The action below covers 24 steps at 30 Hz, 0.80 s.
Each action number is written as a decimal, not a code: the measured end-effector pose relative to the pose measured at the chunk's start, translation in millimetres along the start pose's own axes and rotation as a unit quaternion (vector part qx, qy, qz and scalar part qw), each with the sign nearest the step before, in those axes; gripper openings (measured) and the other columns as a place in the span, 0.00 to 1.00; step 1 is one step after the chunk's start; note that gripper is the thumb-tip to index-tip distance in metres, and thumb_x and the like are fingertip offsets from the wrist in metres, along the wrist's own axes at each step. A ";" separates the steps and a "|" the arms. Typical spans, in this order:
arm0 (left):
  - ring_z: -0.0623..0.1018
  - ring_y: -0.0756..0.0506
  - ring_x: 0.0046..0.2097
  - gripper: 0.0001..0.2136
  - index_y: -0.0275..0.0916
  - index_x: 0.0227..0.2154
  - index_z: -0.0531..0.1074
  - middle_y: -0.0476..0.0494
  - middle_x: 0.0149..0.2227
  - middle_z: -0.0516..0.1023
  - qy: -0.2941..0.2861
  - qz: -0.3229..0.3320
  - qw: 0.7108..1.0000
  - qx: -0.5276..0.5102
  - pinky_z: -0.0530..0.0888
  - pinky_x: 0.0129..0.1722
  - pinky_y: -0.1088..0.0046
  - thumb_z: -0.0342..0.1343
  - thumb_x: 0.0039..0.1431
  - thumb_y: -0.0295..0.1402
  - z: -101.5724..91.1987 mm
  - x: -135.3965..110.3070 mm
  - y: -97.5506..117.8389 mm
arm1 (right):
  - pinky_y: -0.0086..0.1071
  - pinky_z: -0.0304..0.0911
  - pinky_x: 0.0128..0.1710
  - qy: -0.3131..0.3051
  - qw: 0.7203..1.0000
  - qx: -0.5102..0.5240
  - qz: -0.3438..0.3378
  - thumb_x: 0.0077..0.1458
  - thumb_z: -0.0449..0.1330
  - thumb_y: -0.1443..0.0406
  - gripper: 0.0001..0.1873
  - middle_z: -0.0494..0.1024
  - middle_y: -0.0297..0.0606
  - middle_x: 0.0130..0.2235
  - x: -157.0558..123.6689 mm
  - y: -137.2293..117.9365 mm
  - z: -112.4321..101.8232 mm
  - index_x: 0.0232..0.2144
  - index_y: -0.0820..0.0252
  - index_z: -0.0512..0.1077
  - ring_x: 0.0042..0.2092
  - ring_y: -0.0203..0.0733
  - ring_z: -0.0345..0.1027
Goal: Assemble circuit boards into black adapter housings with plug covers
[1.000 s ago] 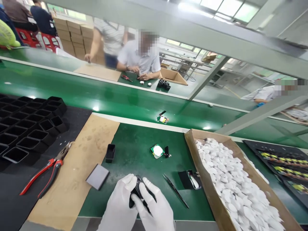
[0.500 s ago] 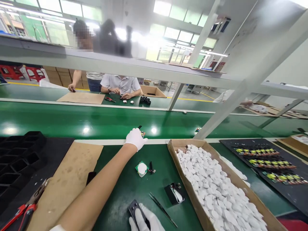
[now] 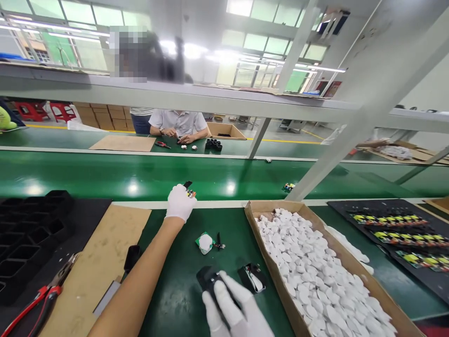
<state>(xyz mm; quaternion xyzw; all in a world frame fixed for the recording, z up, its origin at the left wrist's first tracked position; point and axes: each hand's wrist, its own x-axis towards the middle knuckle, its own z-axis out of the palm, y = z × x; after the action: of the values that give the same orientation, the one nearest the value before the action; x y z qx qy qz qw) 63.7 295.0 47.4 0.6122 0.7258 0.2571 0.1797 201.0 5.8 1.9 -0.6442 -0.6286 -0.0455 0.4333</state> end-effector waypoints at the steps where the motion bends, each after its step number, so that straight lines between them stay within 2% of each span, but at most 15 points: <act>1: 0.83 0.40 0.52 0.15 0.37 0.54 0.77 0.40 0.54 0.81 0.014 -0.005 1.000 -0.001 0.82 0.53 0.55 0.64 0.71 0.41 -3.6 -15.3 -11.3 | 0.34 0.84 0.37 0.009 1.000 0.000 -0.005 0.64 0.70 0.57 0.22 0.88 0.41 0.52 1.9 1.0 0.1 0.60 0.39 0.81 0.43 0.52 0.87; 4: 0.82 0.40 0.52 0.14 0.37 0.52 0.77 0.40 0.52 0.81 0.055 -0.035 0.998 0.003 0.82 0.54 0.54 0.64 0.71 0.41 -3.4 -63.1 -42.0 | 0.36 0.84 0.37 -0.003 1.000 0.029 -0.007 0.68 0.65 0.51 0.16 0.89 0.44 0.49 -4.6 -2.3 14.3 0.52 0.43 0.86 0.42 0.52 0.87; 7: 0.81 0.39 0.54 0.15 0.37 0.52 0.77 0.40 0.53 0.81 0.079 -0.051 0.995 0.012 0.80 0.56 0.52 0.65 0.70 0.41 4.7 -92.8 -61.2 | 0.38 0.82 0.39 -0.051 0.996 0.066 0.039 0.68 0.63 0.52 0.16 0.89 0.48 0.43 -21.4 -11.3 34.6 0.43 0.49 0.89 0.40 0.53 0.87; 9: 0.80 0.39 0.55 0.15 0.37 0.52 0.77 0.40 0.54 0.80 0.087 -0.047 0.995 0.017 0.79 0.57 0.52 0.65 0.70 0.41 8.9 -97.9 -67.4 | 0.38 0.80 0.41 -0.075 0.990 0.088 0.084 0.65 0.65 0.55 0.13 0.88 0.50 0.43 -28.6 -16.0 40.4 0.43 0.51 0.89 0.41 0.53 0.86; 11: 0.80 0.39 0.55 0.15 0.38 0.52 0.77 0.40 0.54 0.80 0.090 -0.039 0.995 0.019 0.79 0.56 0.52 0.64 0.70 0.41 10.7 -95.7 -70.1 | 0.40 0.79 0.47 -0.092 0.977 0.136 0.136 0.61 0.70 0.55 0.13 0.88 0.49 0.46 -28.5 -18.8 37.5 0.44 0.51 0.88 0.45 0.53 0.86; 13: 0.81 0.39 0.54 0.14 0.37 0.50 0.77 0.40 0.53 0.80 0.091 -0.032 0.995 0.020 0.80 0.56 0.53 0.65 0.70 0.41 10.9 -91.9 -71.1 | 0.41 0.79 0.51 -0.097 0.954 0.203 0.199 0.58 0.72 0.52 0.15 0.88 0.47 0.47 -23.2 -20.9 28.1 0.43 0.53 0.88 0.46 0.51 0.85; 15: 0.81 0.40 0.53 0.14 0.37 0.49 0.77 0.41 0.52 0.81 0.093 -0.028 0.995 0.019 0.80 0.55 0.54 0.65 0.69 0.41 10.7 -89.6 -71.6 | 0.41 0.80 0.50 -0.099 0.917 0.275 0.272 0.62 0.70 0.47 0.21 0.88 0.44 0.46 -17.8 -23.5 16.3 0.46 0.54 0.85 0.46 0.50 0.85; 18: 0.81 0.40 0.52 0.13 0.37 0.49 0.77 0.41 0.51 0.81 0.101 -0.028 0.994 0.016 0.80 0.54 0.54 0.66 0.69 0.40 11.4 -89.5 -72.6 | 0.43 0.83 0.52 -0.104 0.826 0.389 0.395 0.71 0.58 0.42 0.28 0.88 0.44 0.50 -17.9 -28.3 4.3 0.54 0.54 0.82 0.49 0.48 0.85; 20: 0.81 0.40 0.52 0.13 0.37 0.48 0.77 0.41 0.51 0.80 0.104 -0.027 0.994 0.013 0.80 0.54 0.54 0.66 0.69 0.40 11.9 -90.1 -73.6 | 0.39 0.82 0.55 -0.091 0.744 0.460 0.475 0.70 0.59 0.40 0.29 0.88 0.44 0.53 -23.1 -31.4 3.3 0.55 0.53 0.82 0.50 0.43 0.85; 22: 0.80 0.40 0.52 0.13 0.37 0.48 0.77 0.41 0.51 0.80 0.105 -0.025 0.994 0.009 0.79 0.54 0.54 0.66 0.68 0.40 11.8 -90.6 -74.3 | 0.31 0.81 0.54 -0.060 0.629 0.540 0.557 0.64 0.68 0.44 0.26 0.88 0.42 0.54 -28.4 -34.3 5.7 0.54 0.53 0.83 0.47 0.38 0.86; 24: 0.80 0.40 0.52 0.13 0.37 0.48 0.77 0.41 0.50 0.80 0.105 -0.025 0.994 0.006 0.79 0.54 0.54 0.66 0.68 0.40 11.0 -91.2 -74.7 | 0.27 0.81 0.51 -0.032 0.502 0.614 0.608 0.56 0.77 0.50 0.26 0.88 0.41 0.54 -30.2 -37.7 7.2 0.53 0.54 0.84 0.45 0.36 0.85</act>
<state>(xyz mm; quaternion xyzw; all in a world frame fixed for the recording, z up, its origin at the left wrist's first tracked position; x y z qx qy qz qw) 27.5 198.4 -10.7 0.5650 0.7570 0.3110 0.1055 159.2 -19.3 -2.0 -0.4406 0.0347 0.6476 0.6208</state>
